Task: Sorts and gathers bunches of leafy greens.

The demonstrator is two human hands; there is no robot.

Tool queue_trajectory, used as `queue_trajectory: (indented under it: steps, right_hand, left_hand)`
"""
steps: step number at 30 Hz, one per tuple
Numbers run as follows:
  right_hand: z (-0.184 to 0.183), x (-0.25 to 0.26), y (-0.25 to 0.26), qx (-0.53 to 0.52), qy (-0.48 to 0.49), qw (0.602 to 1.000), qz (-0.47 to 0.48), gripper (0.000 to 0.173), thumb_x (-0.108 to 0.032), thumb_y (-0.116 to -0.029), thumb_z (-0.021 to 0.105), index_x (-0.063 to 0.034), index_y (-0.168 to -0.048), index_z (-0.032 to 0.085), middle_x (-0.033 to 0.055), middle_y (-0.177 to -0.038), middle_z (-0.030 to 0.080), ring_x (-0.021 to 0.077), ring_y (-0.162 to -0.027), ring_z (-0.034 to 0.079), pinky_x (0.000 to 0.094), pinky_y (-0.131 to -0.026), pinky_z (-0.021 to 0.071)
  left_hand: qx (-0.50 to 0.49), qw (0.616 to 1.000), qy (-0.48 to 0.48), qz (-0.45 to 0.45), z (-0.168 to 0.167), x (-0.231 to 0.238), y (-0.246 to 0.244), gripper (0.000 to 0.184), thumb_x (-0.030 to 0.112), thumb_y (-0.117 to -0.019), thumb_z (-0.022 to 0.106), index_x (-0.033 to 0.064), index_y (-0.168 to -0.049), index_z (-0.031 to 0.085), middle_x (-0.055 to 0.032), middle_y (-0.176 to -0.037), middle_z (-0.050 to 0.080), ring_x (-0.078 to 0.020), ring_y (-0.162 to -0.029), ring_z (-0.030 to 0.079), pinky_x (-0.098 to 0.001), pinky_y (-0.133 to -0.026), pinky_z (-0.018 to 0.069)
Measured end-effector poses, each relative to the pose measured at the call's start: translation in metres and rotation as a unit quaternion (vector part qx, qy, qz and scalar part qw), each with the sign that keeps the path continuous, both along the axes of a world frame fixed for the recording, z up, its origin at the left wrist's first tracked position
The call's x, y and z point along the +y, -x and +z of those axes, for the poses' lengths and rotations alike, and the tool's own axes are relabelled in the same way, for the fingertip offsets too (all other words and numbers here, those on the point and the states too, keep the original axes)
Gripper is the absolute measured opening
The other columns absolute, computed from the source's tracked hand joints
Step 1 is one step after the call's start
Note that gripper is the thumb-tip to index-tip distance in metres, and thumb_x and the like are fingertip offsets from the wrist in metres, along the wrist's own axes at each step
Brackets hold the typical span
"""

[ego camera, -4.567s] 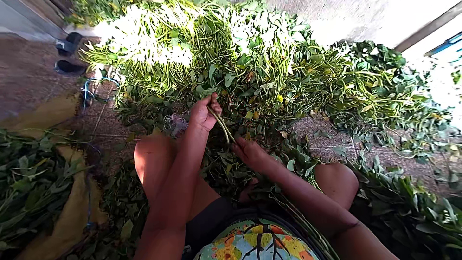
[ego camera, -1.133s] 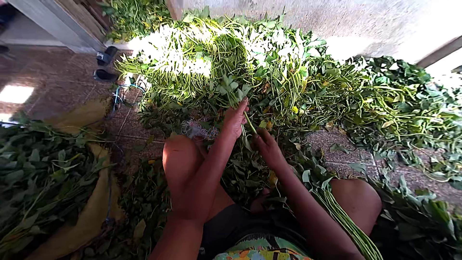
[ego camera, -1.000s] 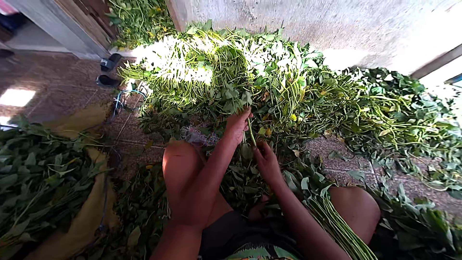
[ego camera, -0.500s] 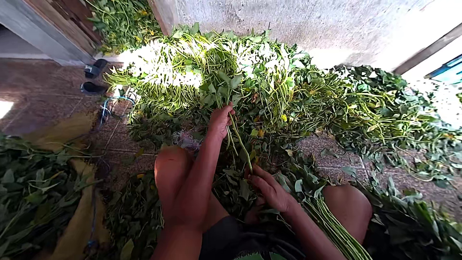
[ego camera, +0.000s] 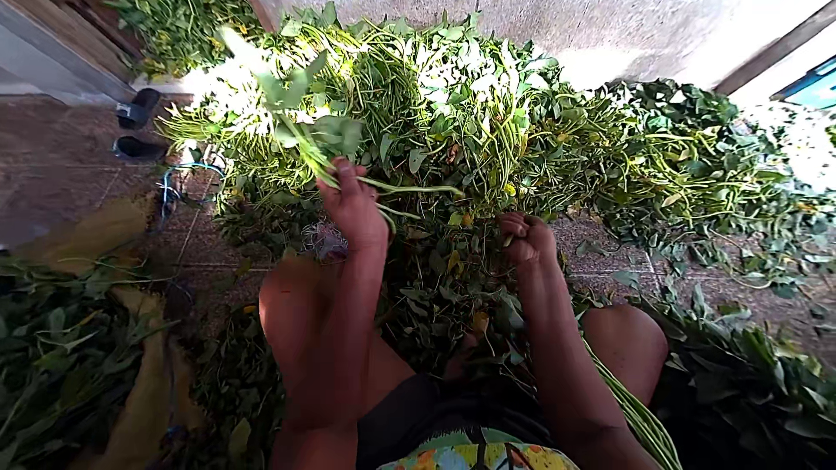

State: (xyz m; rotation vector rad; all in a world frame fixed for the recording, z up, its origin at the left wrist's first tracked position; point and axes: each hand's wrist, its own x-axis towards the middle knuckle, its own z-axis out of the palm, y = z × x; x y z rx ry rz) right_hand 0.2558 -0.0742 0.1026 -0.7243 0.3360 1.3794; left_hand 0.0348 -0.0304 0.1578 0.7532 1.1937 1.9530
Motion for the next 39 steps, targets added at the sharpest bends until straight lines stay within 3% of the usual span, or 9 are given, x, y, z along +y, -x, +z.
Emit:
queue_trajectory:
  steps: [4, 7, 9, 17, 20, 25, 28, 31, 39]
  right_hand:
    - [-0.023, 0.002, -0.028, -0.198, 0.003, 0.967, 0.159, 0.038, -0.022, -0.1084, 0.019, -0.0124, -0.083, 0.047, -0.0027, -0.058, 0.046, 0.0043, -0.041, 0.042, 0.0154, -0.039, 0.0361]
    - [-0.002, 0.018, -0.015, -0.506, -0.023, 0.717, 0.479, 0.032, -0.015, -0.1111, 0.037, -0.0029, -0.136, 0.054, 0.0103, -0.116, 0.07, 0.0163, -0.095, 0.069, 0.0327, -0.083, 0.0569]
    - [0.009, 0.056, -0.01, -0.665, -0.047, 0.574, 0.476, 0.041, -0.015, -0.1091, 0.044, -0.0005, -0.147, 0.047, 0.0237, -0.137, 0.059, 0.0344, -0.122, 0.061, 0.0537, -0.103, 0.0482]
    - [0.013, 0.223, -0.003, -0.803, 0.129, 0.421, 0.401, 0.053, -0.021, -0.1052, 0.05, 0.0088, -0.148, 0.04, 0.0338, -0.143, 0.052, 0.0472, -0.135, 0.052, 0.0644, -0.109, 0.0417]
    - [0.078, 0.227, -0.011, -0.798, 0.125, 0.497, 0.319, 0.05, -0.024, -0.1095, 0.033, 0.0085, -0.147, 0.044, 0.0318, -0.144, 0.052, 0.0427, -0.135, 0.052, 0.0599, -0.11, 0.0402]
    - [0.114, 0.193, -0.049, -0.657, 0.011, 0.735, 0.17, 0.04, -0.035, -0.1109, 0.033, -0.01, -0.11, 0.064, -0.008, -0.061, 0.043, 0.0055, -0.044, 0.042, 0.0255, -0.046, 0.0447]
    - [0.083, 0.131, -0.039, -0.603, -0.147, 0.774, 0.122, 0.03, -0.021, -0.111, 0.031, -0.0066, -0.113, 0.058, -0.0057, -0.07, 0.061, 0.0087, -0.06, 0.063, 0.0315, -0.064, 0.0591]
    - [0.015, 0.087, -0.024, -0.614, -0.208, 0.738, 0.189, 0.031, -0.015, -0.1093, 0.039, -0.0003, -0.135, 0.048, 0.0076, -0.108, 0.071, 0.0144, -0.09, 0.071, 0.0345, -0.084, 0.06]
    - [-0.031, -0.002, 0.033, -0.577, -0.204, 0.749, 0.254, 0.045, -0.001, -0.1044, 0.05, -0.0054, -0.149, 0.046, 0.0116, -0.124, 0.066, 0.0144, -0.095, 0.069, 0.0325, -0.084, 0.0588]
  left_hand:
    - [-0.038, 0.999, -0.009, 0.015, 0.022, 0.01, 0.047, 0.01, 0.017, -0.1119, 0.04, 0.0159, -0.112, 0.049, 0.007, -0.073, 0.054, -0.0006, -0.046, 0.04, -0.0144, -0.043, 0.0353]
    - [-0.081, 0.98, 0.118, -0.135, 0.012, 0.005, 0.042, 0.024, 0.025, -0.1117, 0.039, 0.0173, -0.118, 0.062, 0.0097, -0.072, 0.053, 0.0007, -0.047, 0.039, -0.0128, -0.045, 0.0355]
    - [-0.094, 0.958, 0.17, -0.211, 0.006, -0.001, 0.034, 0.028, 0.028, -0.1123, 0.037, 0.016, -0.111, 0.062, 0.0094, -0.072, 0.052, 0.0016, -0.045, 0.035, -0.0111, -0.043, 0.033]
    - [-0.03, 0.948, 0.183, -0.26, 0.001, -0.006, 0.028, 0.033, 0.034, -0.1126, 0.037, 0.0146, -0.108, 0.062, 0.0063, -0.074, 0.056, 0.0002, -0.046, 0.036, -0.012, -0.042, 0.0311]
    - [0.008, 0.943, 0.156, -0.295, -0.001, -0.002, 0.035, 0.038, 0.034, -0.1138, 0.028, 0.0139, -0.106, 0.059, 0.0061, -0.077, 0.058, 0.001, -0.046, 0.038, -0.012, -0.043, 0.0337]
    - [0.399, 0.843, 0.181, -0.312, -0.006, -0.004, 0.038, 0.048, 0.039, -0.1129, 0.031, 0.0074, -0.109, 0.067, -0.0098, -0.111, 0.066, -0.0228, -0.099, 0.062, -0.048, -0.087, 0.0483]
    - [0.311, 0.876, 0.177, -0.322, -0.017, -0.003, 0.037, 0.049, 0.037, -0.1131, 0.032, 0.0014, -0.117, 0.064, -0.0109, -0.116, 0.07, -0.0202, -0.11, 0.066, -0.0447, -0.101, 0.0507]
    - [0.129, 0.921, 0.182, -0.32, -0.019, -0.007, 0.033, 0.041, 0.036, -0.1133, 0.033, 0.0046, -0.118, 0.058, -0.0031, -0.095, 0.067, -0.0117, -0.075, 0.069, -0.0307, -0.075, 0.0616]
    - [-0.054, 0.936, 0.2, -0.285, -0.03, -0.006, 0.018, 0.02, 0.018, -0.1088, 0.047, 0.0084, -0.112, 0.065, 0.0108, -0.059, 0.038, -0.0004, -0.043, 0.033, -0.0143, -0.042, 0.0314]
